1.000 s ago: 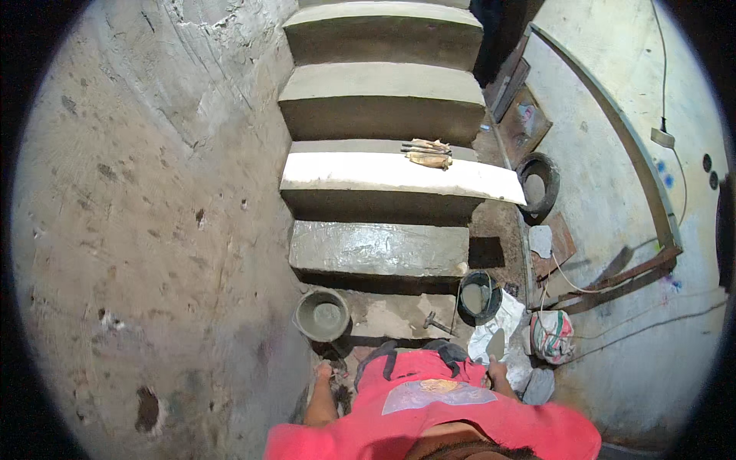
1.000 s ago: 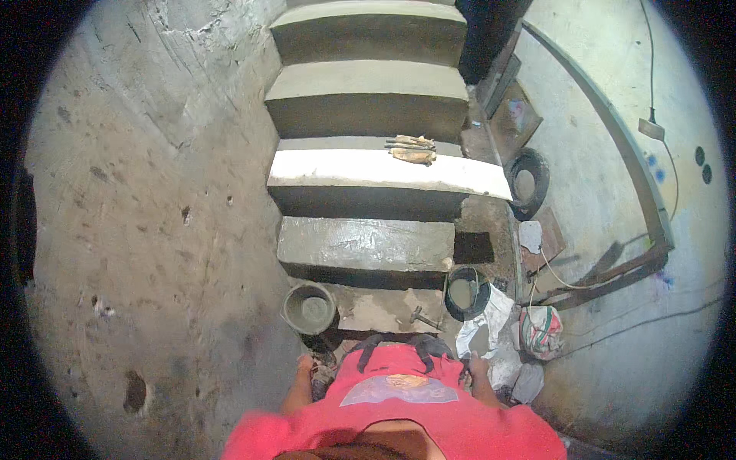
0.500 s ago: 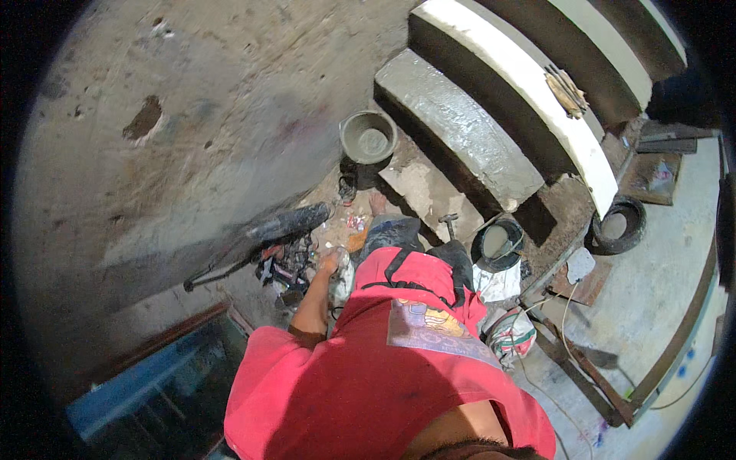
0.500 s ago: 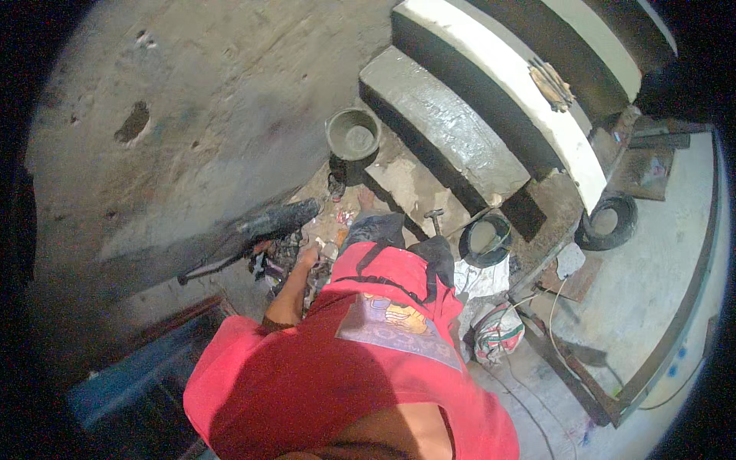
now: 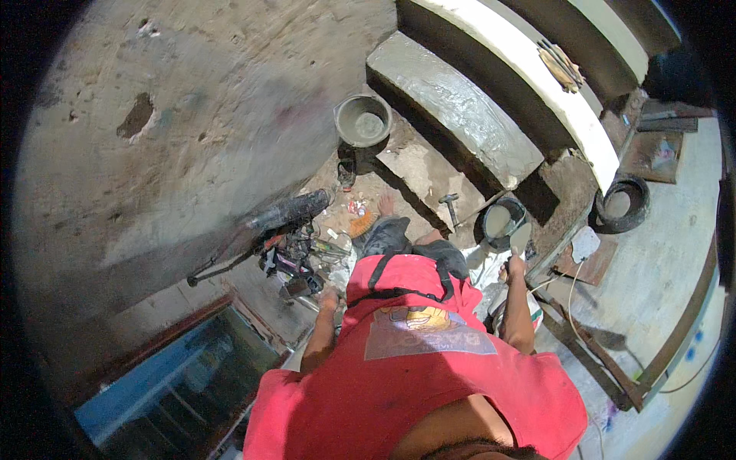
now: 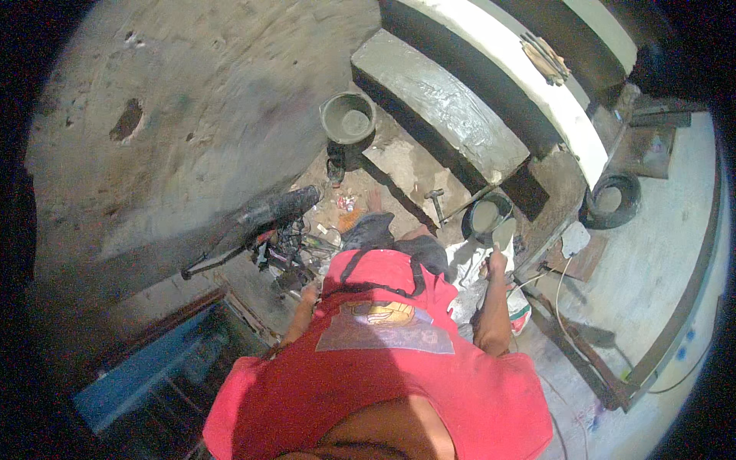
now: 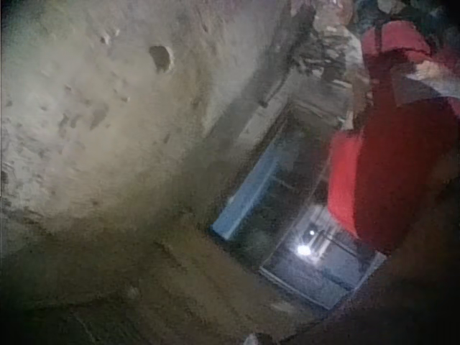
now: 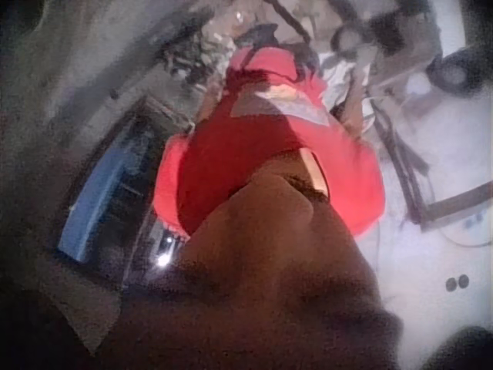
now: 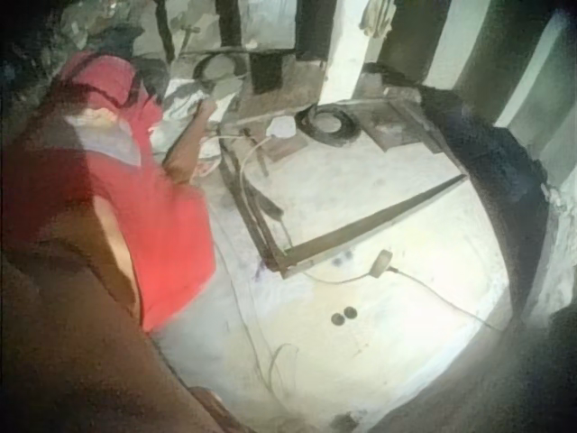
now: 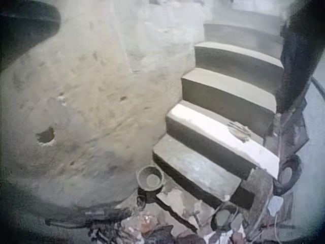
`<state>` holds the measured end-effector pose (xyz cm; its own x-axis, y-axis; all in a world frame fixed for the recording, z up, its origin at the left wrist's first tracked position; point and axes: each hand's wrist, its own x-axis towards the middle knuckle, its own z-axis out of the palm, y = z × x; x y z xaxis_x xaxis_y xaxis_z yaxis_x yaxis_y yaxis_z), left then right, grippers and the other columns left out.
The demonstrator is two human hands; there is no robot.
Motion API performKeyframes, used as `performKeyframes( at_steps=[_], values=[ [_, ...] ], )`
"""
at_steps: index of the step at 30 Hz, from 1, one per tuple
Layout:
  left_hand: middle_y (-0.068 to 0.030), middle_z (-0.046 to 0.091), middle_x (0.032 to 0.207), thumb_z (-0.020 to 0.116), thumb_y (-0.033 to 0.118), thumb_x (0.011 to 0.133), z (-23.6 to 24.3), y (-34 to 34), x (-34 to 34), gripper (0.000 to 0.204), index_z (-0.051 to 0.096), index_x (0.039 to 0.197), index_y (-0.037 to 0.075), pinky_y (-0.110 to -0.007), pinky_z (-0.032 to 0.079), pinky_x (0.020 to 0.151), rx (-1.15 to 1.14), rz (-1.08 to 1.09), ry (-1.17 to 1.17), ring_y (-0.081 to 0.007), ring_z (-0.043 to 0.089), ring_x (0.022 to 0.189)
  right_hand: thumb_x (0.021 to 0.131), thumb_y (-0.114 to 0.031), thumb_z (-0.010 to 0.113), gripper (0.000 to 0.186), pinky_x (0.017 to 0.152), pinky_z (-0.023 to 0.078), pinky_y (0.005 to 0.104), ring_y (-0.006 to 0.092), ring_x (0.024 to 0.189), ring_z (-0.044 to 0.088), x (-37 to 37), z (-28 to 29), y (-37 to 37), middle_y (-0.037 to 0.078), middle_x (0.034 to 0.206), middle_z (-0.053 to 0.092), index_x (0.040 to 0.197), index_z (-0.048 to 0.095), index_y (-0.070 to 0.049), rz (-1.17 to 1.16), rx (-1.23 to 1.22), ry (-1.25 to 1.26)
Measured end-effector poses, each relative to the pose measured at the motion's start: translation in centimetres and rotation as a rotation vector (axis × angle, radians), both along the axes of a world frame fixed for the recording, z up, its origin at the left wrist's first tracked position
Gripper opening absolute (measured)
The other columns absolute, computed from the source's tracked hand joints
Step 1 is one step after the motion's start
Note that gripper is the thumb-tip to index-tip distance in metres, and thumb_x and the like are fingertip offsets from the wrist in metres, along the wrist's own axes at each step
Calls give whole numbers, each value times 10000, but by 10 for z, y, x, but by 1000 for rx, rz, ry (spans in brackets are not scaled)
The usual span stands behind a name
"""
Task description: The person scoops wet cement from a bucket with a trowel and applies it to a concrete stair tread, smoothing the surface. They repeatedly transfer material from the bucket to the stair and use the trowel to level the cement.
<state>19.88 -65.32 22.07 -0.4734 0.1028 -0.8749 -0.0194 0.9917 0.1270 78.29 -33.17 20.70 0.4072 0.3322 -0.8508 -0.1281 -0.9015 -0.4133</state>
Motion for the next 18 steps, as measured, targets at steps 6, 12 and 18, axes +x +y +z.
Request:
performKeyframes(
  at_steps=[6,12,18],
  values=[
    [-177,711,1076,476,410,977,3,27,-16,397,686,1129,109,-452,536,888,87,-239,58,-349,687,1027,1010,-496,560,525,414,470,447,266,461,571,-36,-26,-39,129,590,551,810,557,-10,161,-36,-15],
    [-158,704,965,501,367,971,-34,93,-78,379,678,1157,88,-408,538,528,24,-898,152,-262,725,784,1039,-581,362,758,841,529,485,410,913,685,-61,-36,-120,298,1008,697,1077,680,107,891,-224,-326],
    [-158,709,982,452,340,1000,-83,241,-127,383,640,1201,73,-473,568,659,30,-368,-19,-302,716,846,992,-650,407,812,846,508,486,427,960,646,-89,32,-170,298,981,666,1036,679,113,661,-295,-423]
  ],
)
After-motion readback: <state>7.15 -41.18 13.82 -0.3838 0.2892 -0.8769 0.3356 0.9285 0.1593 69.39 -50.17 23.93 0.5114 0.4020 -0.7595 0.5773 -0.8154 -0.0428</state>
